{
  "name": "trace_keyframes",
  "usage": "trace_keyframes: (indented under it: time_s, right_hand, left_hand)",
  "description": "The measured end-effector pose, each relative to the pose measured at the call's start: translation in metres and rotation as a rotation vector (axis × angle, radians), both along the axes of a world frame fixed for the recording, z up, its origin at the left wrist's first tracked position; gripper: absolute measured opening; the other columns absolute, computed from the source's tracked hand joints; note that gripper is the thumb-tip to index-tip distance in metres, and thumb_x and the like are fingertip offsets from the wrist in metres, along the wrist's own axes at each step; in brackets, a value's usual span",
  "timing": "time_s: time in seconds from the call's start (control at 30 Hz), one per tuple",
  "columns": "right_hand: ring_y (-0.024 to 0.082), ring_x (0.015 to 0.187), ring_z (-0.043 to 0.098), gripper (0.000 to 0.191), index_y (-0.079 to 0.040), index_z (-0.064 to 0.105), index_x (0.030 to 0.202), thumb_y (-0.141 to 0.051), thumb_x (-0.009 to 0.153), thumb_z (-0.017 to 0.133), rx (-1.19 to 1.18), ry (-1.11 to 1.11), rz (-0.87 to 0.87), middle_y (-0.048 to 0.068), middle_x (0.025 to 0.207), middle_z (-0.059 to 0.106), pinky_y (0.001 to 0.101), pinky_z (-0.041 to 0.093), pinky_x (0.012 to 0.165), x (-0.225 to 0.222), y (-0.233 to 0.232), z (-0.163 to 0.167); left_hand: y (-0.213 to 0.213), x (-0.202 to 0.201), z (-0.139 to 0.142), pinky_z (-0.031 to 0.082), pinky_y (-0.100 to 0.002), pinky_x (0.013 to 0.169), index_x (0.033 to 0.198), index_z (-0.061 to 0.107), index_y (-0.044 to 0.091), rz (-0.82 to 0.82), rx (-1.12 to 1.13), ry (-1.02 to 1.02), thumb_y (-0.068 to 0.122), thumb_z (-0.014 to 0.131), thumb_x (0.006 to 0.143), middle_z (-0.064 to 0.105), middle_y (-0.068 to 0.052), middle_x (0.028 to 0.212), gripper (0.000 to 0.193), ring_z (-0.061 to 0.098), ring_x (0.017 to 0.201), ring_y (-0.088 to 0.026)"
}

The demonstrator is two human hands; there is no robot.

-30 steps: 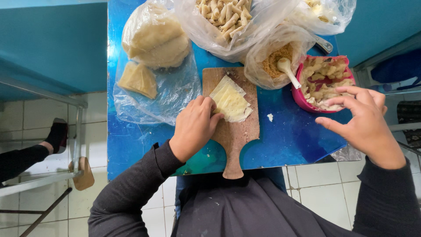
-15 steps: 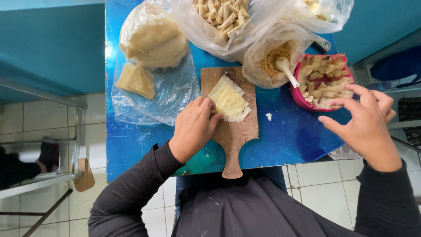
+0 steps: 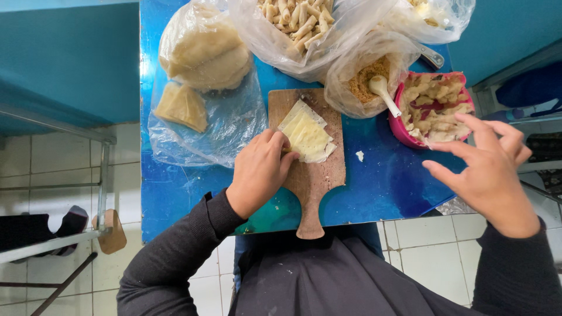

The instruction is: The person presses a piece of dough flat on a small wooden board, spoons brown filling from a bag onto the dough, folds and pinches the dough closed around the filling, and places the finished piece into a pink bowl with other completed pieces, repeating the cycle.

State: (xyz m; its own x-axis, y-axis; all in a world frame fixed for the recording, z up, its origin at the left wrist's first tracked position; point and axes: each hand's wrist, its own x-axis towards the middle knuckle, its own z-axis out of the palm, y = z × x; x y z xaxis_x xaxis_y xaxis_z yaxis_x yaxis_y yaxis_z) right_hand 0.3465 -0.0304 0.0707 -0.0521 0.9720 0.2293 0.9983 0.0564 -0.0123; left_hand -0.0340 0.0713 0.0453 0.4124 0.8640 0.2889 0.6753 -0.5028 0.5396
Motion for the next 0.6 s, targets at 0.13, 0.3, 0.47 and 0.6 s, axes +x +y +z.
trace_keyframes:
  time_s: [0.13, 0.3, 0.47, 0.6]
  right_hand:
    - [0.030, 0.138, 0.034, 0.037, -0.021, 0.077, 0.104, -0.047, 0.080, 0.085, 0.014, -0.024, -0.018, 0.000, 0.151, 0.052, 0.0445, 0.024, 0.114, 0.013, 0.002, 0.005]
    - [0.035, 0.140, 0.032, 0.042, -0.022, 0.080, 0.101, -0.053, 0.073, 0.086, -0.023, -0.244, -0.010, 0.005, 0.159, 0.051, 0.0481, 0.020, 0.116, 0.010, 0.013, 0.006]
    - [0.033, 0.143, 0.033, 0.039, -0.024, 0.080, 0.093, -0.055, 0.070, 0.086, -0.066, -0.312, -0.008, 0.004, 0.152, 0.054, 0.0459, 0.021, 0.113, 0.009, 0.018, 0.001]
    - [0.030, 0.142, 0.034, 0.037, -0.022, 0.077, 0.092, -0.054, 0.077, 0.085, -0.041, -0.125, 0.017, 0.003, 0.145, 0.053, 0.0461, 0.022, 0.114, 0.022, 0.017, -0.005]
  left_hand:
    - [0.000, 0.000, -0.001, 0.051, -0.043, 0.070, 0.092, 0.062, 0.008, -0.026, 0.022, -0.010, 0.022, 0.077, 0.086, 0.061, -0.011, 0.091, 0.022, 0.064, 0.087, -0.033]
    - [0.000, 0.001, -0.002, 0.051, -0.043, 0.072, 0.094, 0.063, 0.009, -0.054, 0.033, -0.038, 0.018, 0.076, 0.086, 0.061, -0.009, 0.092, 0.018, 0.063, 0.089, -0.032]
    - [0.000, 0.001, -0.002, 0.051, -0.042, 0.074, 0.094, 0.062, 0.010, -0.086, 0.031, -0.074, 0.015, 0.074, 0.087, 0.060, -0.008, 0.092, 0.014, 0.063, 0.091, -0.031]
    - [-0.001, 0.002, -0.001, 0.051, -0.042, 0.073, 0.093, 0.062, 0.011, -0.102, 0.021, -0.083, 0.013, 0.073, 0.088, 0.060, -0.009, 0.091, 0.012, 0.063, 0.091, -0.031]
